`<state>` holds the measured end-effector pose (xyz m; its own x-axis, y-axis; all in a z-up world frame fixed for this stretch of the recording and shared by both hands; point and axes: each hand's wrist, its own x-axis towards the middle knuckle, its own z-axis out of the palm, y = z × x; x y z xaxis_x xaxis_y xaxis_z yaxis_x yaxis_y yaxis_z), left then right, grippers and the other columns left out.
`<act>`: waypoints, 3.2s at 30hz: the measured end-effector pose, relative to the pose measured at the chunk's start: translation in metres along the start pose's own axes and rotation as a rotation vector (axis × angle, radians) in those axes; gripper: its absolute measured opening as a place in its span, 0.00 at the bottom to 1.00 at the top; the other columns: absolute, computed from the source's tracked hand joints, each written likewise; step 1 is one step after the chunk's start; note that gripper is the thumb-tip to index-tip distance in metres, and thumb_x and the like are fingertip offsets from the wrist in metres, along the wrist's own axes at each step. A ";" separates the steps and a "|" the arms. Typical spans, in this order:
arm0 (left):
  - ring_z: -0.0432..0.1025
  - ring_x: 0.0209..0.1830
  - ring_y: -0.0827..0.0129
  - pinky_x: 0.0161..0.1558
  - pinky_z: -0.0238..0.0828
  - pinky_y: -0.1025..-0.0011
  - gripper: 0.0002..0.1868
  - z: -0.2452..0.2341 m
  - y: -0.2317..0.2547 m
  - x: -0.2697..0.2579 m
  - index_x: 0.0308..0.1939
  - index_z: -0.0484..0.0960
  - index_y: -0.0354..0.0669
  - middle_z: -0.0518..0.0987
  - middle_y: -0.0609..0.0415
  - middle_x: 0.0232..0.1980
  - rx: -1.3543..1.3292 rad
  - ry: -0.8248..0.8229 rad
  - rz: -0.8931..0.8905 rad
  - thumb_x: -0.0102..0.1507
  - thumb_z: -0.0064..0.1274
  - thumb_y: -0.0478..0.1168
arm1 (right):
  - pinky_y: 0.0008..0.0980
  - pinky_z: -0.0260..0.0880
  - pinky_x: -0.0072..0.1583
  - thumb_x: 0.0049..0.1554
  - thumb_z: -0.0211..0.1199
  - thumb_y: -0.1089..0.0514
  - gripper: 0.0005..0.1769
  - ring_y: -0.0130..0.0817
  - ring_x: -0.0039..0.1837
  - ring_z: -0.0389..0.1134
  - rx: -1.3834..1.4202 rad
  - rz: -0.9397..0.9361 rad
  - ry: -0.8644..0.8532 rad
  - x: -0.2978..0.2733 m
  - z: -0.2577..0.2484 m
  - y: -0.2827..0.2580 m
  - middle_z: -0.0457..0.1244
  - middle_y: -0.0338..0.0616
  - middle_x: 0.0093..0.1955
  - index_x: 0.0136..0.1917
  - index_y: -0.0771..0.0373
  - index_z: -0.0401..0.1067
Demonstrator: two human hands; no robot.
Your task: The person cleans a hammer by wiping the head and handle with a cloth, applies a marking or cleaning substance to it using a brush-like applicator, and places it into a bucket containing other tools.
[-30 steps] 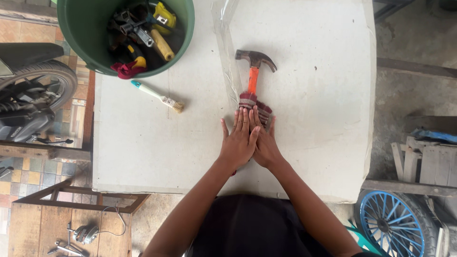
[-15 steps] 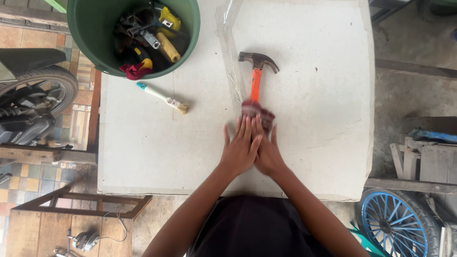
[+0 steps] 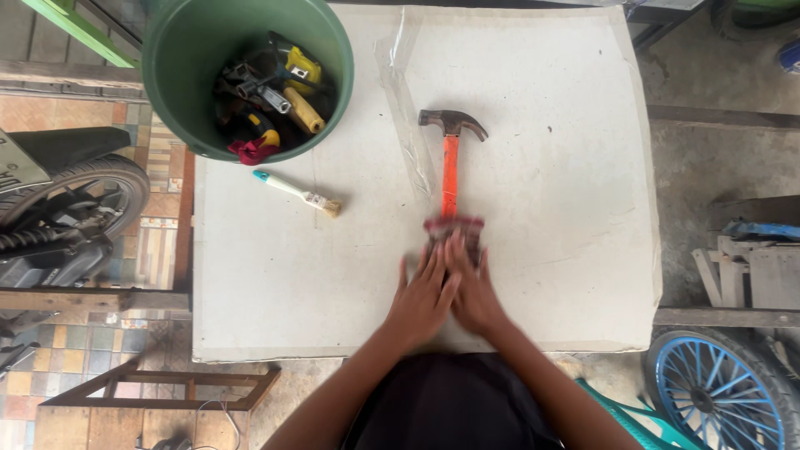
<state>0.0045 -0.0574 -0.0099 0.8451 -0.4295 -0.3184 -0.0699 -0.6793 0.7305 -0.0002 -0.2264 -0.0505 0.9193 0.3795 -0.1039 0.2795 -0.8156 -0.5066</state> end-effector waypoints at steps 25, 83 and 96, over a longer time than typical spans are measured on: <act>0.37 0.85 0.52 0.79 0.21 0.46 0.39 -0.003 -0.025 -0.024 0.80 0.47 0.35 0.50 0.42 0.83 -0.017 -0.102 0.107 0.72 0.16 0.59 | 0.59 0.24 0.81 0.68 0.37 0.47 0.36 0.47 0.88 0.31 0.158 0.176 0.135 -0.040 0.022 -0.054 0.35 0.54 0.88 0.83 0.66 0.43; 0.41 0.84 0.55 0.76 0.17 0.40 0.38 -0.019 0.042 0.107 0.79 0.46 0.33 0.49 0.39 0.82 0.028 0.285 -0.108 0.72 0.18 0.57 | 0.78 0.02 0.69 0.63 0.46 0.44 0.40 0.48 0.87 0.30 -0.264 -0.169 0.158 0.116 -0.067 0.052 0.40 0.49 0.87 0.82 0.66 0.50; 0.36 0.85 0.56 0.75 0.14 0.39 0.40 0.012 0.049 0.034 0.80 0.45 0.34 0.45 0.41 0.84 -0.044 0.126 -0.033 0.72 0.15 0.59 | 0.83 0.08 0.68 0.59 0.47 0.51 0.38 0.47 0.86 0.29 -0.418 -0.092 -0.100 0.050 -0.054 0.046 0.36 0.42 0.86 0.80 0.62 0.49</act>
<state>0.0235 -0.1125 0.0081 0.9067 -0.3271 -0.2662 -0.0201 -0.6641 0.7473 0.0733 -0.2688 -0.0332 0.8599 0.4824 -0.1672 0.4658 -0.8753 -0.1299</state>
